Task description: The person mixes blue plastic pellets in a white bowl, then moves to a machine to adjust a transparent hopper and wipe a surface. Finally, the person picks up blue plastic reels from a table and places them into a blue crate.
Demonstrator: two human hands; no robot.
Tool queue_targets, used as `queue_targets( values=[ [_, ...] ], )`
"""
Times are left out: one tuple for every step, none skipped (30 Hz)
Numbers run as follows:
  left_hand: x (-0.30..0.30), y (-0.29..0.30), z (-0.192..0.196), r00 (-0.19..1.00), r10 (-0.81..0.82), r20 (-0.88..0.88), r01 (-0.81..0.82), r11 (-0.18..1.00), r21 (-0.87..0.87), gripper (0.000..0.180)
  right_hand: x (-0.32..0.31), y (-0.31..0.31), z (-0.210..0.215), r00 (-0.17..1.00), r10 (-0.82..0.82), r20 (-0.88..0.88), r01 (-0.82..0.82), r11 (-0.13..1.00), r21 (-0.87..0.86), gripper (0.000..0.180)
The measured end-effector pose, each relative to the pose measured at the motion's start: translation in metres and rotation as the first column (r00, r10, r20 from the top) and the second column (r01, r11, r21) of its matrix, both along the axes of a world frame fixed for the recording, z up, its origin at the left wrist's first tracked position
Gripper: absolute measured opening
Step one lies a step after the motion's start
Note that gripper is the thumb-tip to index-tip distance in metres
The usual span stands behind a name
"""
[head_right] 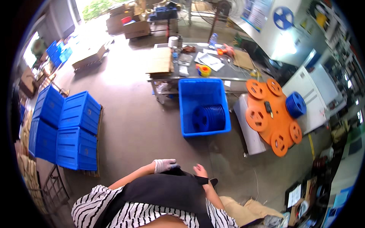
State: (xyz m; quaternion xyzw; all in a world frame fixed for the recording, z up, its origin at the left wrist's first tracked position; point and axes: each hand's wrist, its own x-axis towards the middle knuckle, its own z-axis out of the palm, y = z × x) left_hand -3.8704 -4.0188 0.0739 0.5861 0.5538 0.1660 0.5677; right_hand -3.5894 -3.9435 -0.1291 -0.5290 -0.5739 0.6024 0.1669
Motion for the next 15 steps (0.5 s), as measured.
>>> queue_targets(
  values=[
    [-0.025,-0.002,0.005,0.990,0.066,0.126,-0.072,0.997,0.041,0.041,-0.052,0.011,0.028,0.983,0.125,-0.138,-0.137,0.987,-0.084,0.056],
    [-0.043,-0.010,0.012,0.893,0.274,0.357,-0.247,0.962,-0.121,0.044,-0.105,0.018,0.066,0.926,0.246,-0.286,-0.299,0.941,-0.157,0.051],
    [-0.055,-0.016,0.021,0.702,0.471,0.534,-0.361,0.882,-0.304,0.048,-0.156,0.024,0.114,0.913,0.206,-0.353,-0.334,0.873,-0.355,0.048],
    [-0.074,-0.019,0.030,0.449,0.625,0.638,-0.395,0.780,-0.486,0.052,-0.202,0.027,0.154,0.903,0.141,-0.405,-0.358,0.769,-0.529,0.046],
    [-0.095,-0.023,0.029,0.353,0.597,0.720,-0.348,0.798,-0.491,0.057,-0.235,0.028,0.167,0.799,0.213,-0.562,-0.510,0.735,-0.446,0.044],
    [-0.113,-0.032,-0.001,0.200,0.661,0.723,-0.389,0.731,-0.561,0.062,-0.273,0.025,0.176,0.652,0.285,-0.702,-0.659,0.670,-0.340,0.042],
    [-0.130,-0.031,0.003,0.031,0.668,0.743,-0.388,0.694,-0.607,0.062,-0.310,0.033,0.182,0.618,0.476,-0.626,-0.710,0.679,-0.185,0.040],
    [-0.145,-0.025,0.007,-0.132,0.654,0.745,-0.362,0.668,-0.650,0.061,-0.337,0.041,0.155,0.681,0.537,-0.497,-0.696,0.685,-0.214,0.034],
    [-0.167,-0.026,-0.010,-0.147,0.623,0.768,-0.361,0.689,-0.628,0.059,-0.366,0.038,0.172,0.687,0.602,-0.405,-0.703,0.693,-0.161,0.032],
    [-0.192,-0.030,-0.045,-0.145,0.663,0.735,-0.494,0.595,-0.634,0.058,-0.395,0.028,0.200,0.675,0.664,-0.322,-0.722,0.684,-0.104,0.030],
    [-0.211,-0.029,-0.054,-0.238,0.647,0.724,-0.461,0.581,-0.671,0.057,-0.417,0.033,0.208,0.681,0.657,-0.323,-0.720,0.680,-0.134,0.031],
    [-0.236,-0.017,-0.052,-0.310,0.623,0.718,-0.423,0.586,-0.691,0.056,-0.440,0.049,0.169,0.649,0.718,-0.253,-0.743,0.669,-0.008,0.034],
    [-0.265,-0.006,-0.042,-0.244,0.650,0.720,-0.514,0.543,-0.664,0.053,-0.466,0.062,0.152,0.611,0.719,-0.331,-0.769,0.638,-0.033,0.035],
    [-0.285,0.003,-0.043,-0.321,0.685,0.654,-0.575,0.408,-0.709,0.053,-0.494,0.070,0.145,0.559,0.717,-0.416,-0.808,0.585,-0.075,0.036],
    [-0.317,0.010,-0.043,-0.319,0.684,0.657,-0.593,0.397,-0.701,0.053,-0.526,0.083,0.138,0.527,0.691,-0.496,-0.828,0.549,-0.114,0.034]
  ],
)
